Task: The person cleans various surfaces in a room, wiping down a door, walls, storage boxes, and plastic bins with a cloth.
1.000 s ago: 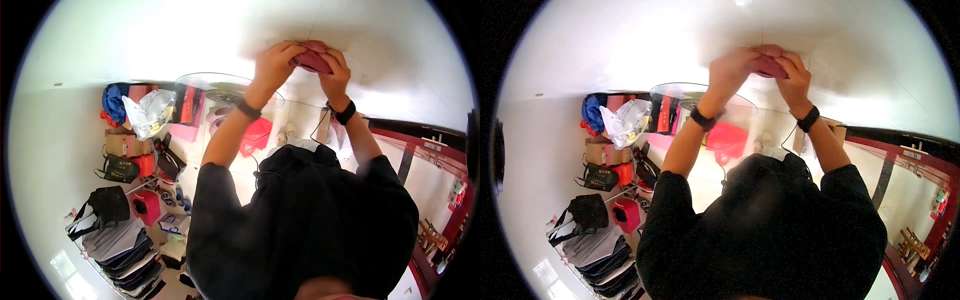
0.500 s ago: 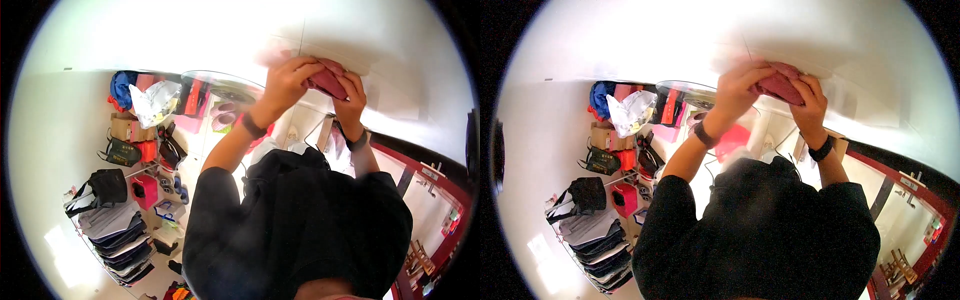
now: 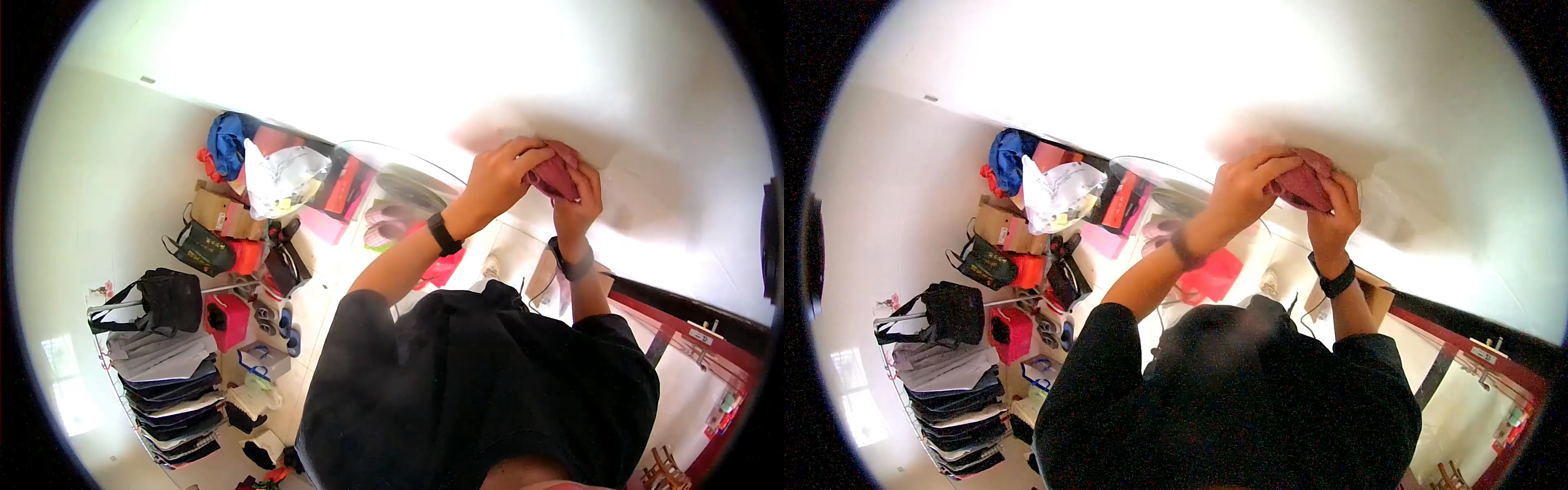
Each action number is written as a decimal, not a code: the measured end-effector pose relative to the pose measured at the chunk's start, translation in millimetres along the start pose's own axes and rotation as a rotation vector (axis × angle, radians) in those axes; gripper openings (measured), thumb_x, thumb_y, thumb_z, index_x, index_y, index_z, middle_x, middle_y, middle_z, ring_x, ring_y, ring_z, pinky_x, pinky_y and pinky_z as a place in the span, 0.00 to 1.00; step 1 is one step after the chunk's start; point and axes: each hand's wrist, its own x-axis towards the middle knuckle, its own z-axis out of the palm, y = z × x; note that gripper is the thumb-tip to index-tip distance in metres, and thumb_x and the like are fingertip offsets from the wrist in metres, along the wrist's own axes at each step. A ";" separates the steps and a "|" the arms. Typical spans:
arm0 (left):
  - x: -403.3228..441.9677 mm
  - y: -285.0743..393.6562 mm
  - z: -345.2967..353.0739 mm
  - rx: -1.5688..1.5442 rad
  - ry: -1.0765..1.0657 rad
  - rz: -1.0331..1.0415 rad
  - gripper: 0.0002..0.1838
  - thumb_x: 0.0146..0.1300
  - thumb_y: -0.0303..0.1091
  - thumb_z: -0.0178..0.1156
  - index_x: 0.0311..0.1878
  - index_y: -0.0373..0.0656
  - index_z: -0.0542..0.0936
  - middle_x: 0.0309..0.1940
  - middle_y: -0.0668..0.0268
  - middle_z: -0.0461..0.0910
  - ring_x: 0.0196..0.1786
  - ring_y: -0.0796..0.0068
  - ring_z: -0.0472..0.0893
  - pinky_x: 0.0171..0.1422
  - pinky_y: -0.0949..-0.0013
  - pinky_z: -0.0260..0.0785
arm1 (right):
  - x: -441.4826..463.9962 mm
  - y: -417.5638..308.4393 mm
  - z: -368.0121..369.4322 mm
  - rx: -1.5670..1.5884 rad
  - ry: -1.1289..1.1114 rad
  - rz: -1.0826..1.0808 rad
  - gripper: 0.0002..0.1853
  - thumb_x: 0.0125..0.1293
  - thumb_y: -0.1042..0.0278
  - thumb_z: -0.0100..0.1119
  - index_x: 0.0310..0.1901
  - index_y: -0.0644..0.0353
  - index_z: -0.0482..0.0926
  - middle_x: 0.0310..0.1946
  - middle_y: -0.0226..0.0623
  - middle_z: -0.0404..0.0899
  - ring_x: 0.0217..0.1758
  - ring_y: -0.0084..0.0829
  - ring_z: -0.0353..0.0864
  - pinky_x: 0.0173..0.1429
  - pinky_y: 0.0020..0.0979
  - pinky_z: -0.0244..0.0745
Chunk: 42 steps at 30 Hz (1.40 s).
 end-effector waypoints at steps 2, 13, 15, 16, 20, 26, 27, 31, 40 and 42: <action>-3.2 -25.4 -28.7 0.030 0.028 -0.012 0.23 0.46 0.18 0.66 0.48 0.47 0.85 0.46 0.64 0.84 0.41 0.59 0.85 0.41 0.62 0.80 | 5.6 -19.9 35.4 0.034 -0.010 -0.014 0.20 0.46 0.88 0.65 0.44 0.63 0.84 0.46 0.43 0.82 0.47 0.44 0.84 0.52 0.36 0.79; 4.5 -178.4 -244.3 0.069 0.200 -0.076 0.22 0.49 0.18 0.63 0.50 0.46 0.83 0.48 0.65 0.83 0.43 0.57 0.84 0.44 0.63 0.77 | 51.6 -188.8 280.4 0.105 0.028 -0.065 0.17 0.51 0.88 0.63 0.45 0.68 0.81 0.44 0.41 0.81 0.44 0.36 0.82 0.48 0.29 0.79; 18.0 -189.4 -274.0 0.024 0.283 -0.037 0.23 0.49 0.16 0.62 0.50 0.46 0.83 0.47 0.63 0.83 0.43 0.57 0.83 0.44 0.62 0.77 | 73.4 -222.1 305.4 0.145 0.050 -0.088 0.19 0.48 0.86 0.66 0.45 0.66 0.81 0.45 0.41 0.81 0.45 0.40 0.83 0.48 0.32 0.79; 25.6 -188.9 -286.0 -0.008 0.327 -0.023 0.23 0.49 0.15 0.62 0.50 0.45 0.83 0.47 0.63 0.83 0.43 0.56 0.83 0.44 0.62 0.77 | 83.4 -236.4 310.4 0.162 0.052 -0.097 0.20 0.47 0.85 0.67 0.45 0.65 0.81 0.46 0.41 0.81 0.46 0.43 0.83 0.49 0.33 0.79; 59.4 -176.0 -297.3 -0.152 0.394 0.073 0.28 0.48 0.13 0.61 0.53 0.46 0.82 0.49 0.61 0.81 0.46 0.55 0.82 0.47 0.60 0.77 | 123.2 -266.5 295.6 0.039 0.185 -0.206 0.22 0.47 0.85 0.69 0.46 0.63 0.80 0.48 0.41 0.81 0.45 0.42 0.84 0.48 0.32 0.80; 62.4 -155.4 -256.4 -0.268 0.238 0.129 0.29 0.44 0.12 0.60 0.52 0.46 0.83 0.47 0.60 0.81 0.44 0.56 0.82 0.43 0.63 0.77 | 109.2 -227.6 245.3 -0.148 0.244 -0.216 0.25 0.43 0.84 0.72 0.47 0.62 0.79 0.49 0.43 0.81 0.47 0.44 0.84 0.48 0.34 0.82; 59.7 -158.5 -248.4 -0.252 0.257 0.170 0.29 0.44 0.12 0.60 0.52 0.46 0.83 0.47 0.60 0.81 0.44 0.56 0.82 0.42 0.63 0.77 | 102.3 -223.1 242.4 -0.155 0.234 -0.202 0.25 0.43 0.84 0.72 0.47 0.62 0.79 0.49 0.43 0.81 0.47 0.44 0.84 0.48 0.34 0.82; 31.5 -181.1 -220.3 -0.195 0.240 0.206 0.28 0.44 0.11 0.60 0.51 0.45 0.83 0.48 0.61 0.81 0.44 0.57 0.82 0.40 0.64 0.77 | 70.7 -199.3 245.7 -0.157 0.190 -0.142 0.22 0.45 0.83 0.71 0.44 0.60 0.79 0.48 0.43 0.81 0.46 0.46 0.85 0.47 0.35 0.83; -32.1 -242.5 -215.4 0.033 0.199 -0.019 0.25 0.44 0.12 0.60 0.49 0.43 0.80 0.50 0.60 0.81 0.44 0.54 0.83 0.42 0.59 0.78 | 19.2 -179.7 298.6 -0.041 -0.083 -0.081 0.26 0.49 0.83 0.67 0.53 0.59 0.81 0.55 0.37 0.78 0.46 0.44 0.85 0.44 0.38 0.83; -42.0 -255.3 -223.5 0.087 0.226 -0.045 0.27 0.45 0.11 0.59 0.51 0.43 0.78 0.51 0.58 0.80 0.45 0.52 0.83 0.42 0.60 0.78 | 18.1 -185.4 313.2 0.008 -0.113 -0.096 0.26 0.49 0.82 0.67 0.54 0.59 0.80 0.55 0.37 0.77 0.45 0.45 0.85 0.43 0.38 0.83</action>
